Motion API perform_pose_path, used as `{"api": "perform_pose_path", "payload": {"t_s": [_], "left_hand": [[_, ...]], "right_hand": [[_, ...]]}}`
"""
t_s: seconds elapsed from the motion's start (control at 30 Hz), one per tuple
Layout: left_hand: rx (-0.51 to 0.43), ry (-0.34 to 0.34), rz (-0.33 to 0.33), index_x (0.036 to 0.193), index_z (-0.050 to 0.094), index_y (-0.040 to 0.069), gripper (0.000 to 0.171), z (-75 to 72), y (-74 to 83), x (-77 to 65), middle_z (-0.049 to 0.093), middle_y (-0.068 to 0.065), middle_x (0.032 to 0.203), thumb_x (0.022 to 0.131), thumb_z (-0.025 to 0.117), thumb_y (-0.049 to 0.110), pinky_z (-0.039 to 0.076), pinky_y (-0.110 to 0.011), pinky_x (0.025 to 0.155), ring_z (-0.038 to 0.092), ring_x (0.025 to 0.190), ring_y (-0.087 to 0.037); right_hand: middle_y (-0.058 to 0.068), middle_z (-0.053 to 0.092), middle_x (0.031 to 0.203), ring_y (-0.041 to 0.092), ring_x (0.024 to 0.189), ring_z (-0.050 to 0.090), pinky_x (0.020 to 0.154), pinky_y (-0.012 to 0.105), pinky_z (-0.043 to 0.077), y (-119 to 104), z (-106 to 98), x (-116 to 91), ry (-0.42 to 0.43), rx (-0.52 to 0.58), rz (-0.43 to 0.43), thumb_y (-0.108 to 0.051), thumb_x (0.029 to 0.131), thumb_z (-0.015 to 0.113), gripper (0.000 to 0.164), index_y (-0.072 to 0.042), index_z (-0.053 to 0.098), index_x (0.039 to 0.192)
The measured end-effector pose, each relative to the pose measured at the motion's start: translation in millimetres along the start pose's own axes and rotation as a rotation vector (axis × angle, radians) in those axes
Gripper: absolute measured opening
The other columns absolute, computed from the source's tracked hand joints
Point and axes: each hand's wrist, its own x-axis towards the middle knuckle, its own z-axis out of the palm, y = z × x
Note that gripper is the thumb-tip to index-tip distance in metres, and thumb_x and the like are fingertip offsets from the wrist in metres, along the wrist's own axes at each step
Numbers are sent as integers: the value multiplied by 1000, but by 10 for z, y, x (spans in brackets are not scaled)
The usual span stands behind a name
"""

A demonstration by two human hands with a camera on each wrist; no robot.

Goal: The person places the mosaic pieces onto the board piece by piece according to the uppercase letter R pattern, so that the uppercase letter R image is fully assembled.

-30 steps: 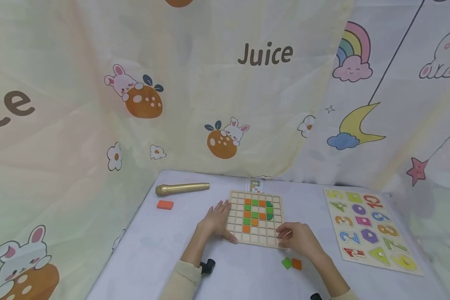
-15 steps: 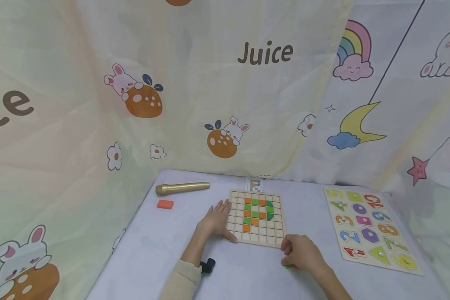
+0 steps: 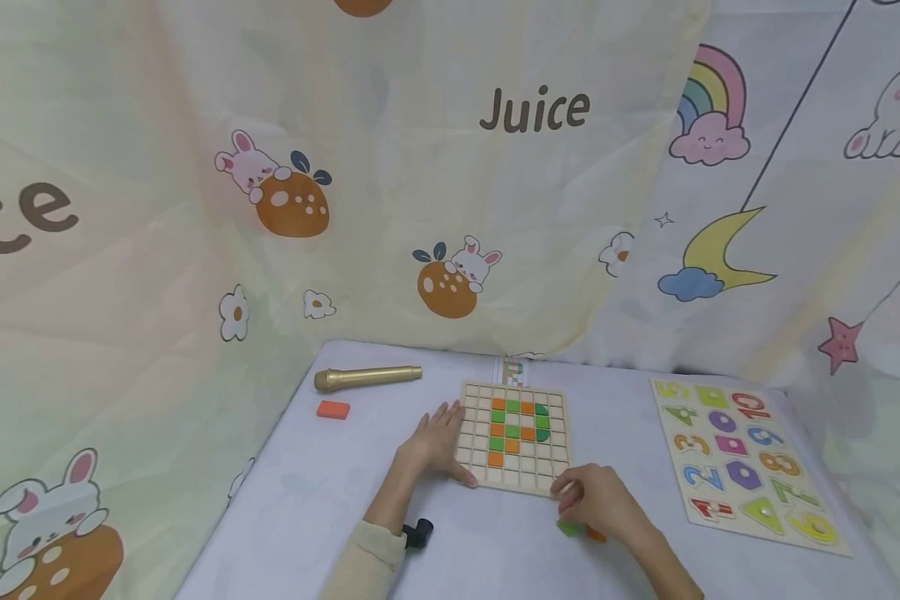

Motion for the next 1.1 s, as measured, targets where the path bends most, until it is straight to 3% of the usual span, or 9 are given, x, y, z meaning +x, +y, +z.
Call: {"api": "perform_pose_path", "payload": {"t_s": [0.13, 0.37, 0.6, 0.73, 1.1], "left_hand": [[-7, 7, 5, 165, 23, 4, 151, 20, -15, 22, 20, -14, 173, 50, 93, 74, 18, -61, 127, 15, 160, -36], [-8, -13, -7, 165, 25, 5, 148, -38, 25, -10, 22, -14, 173, 52, 94, 70, 19, -60, 127, 16, 160, -35], [11, -1, 3, 165, 24, 6, 151, 22, -8, 29, 22, -14, 173, 50, 92, 75, 20, -61, 126, 17, 160, -36], [10, -8, -13, 166, 24, 6, 148, -22, 12, 20, 21, -13, 173, 52, 93, 73, 19, -59, 127, 16, 160, -34], [23, -31, -6, 166, 22, 6, 146, -87, 49, -47, 19, -13, 174, 56, 91, 73, 18, -57, 128, 15, 160, -34]], "right_hand": [[-6, 70, 75, 13, 69, 66, 61, 26, 55, -27, 8, 82, 12, 41, -12, -1, 75, 90, 31, -11, 78, 101], [-7, 74, 79, 11, 72, 69, 61, 25, 56, -142, 86, 237, 126, 124, -16, -7, 78, 91, 28, -11, 80, 104], [-9, 76, 80, 8, 75, 72, 73, 22, 58, -241, 170, 381, 166, 178, -97, -9, 80, 90, 25, -9, 80, 103], [-7, 77, 81, 8, 76, 74, 76, 23, 60, -262, 269, 505, 198, 198, -131, -9, 81, 89, 23, -8, 80, 102], [-4, 77, 81, 9, 75, 73, 72, 23, 59, -288, 493, 752, 191, 232, -138, -6, 82, 88, 20, -7, 79, 100]]}}
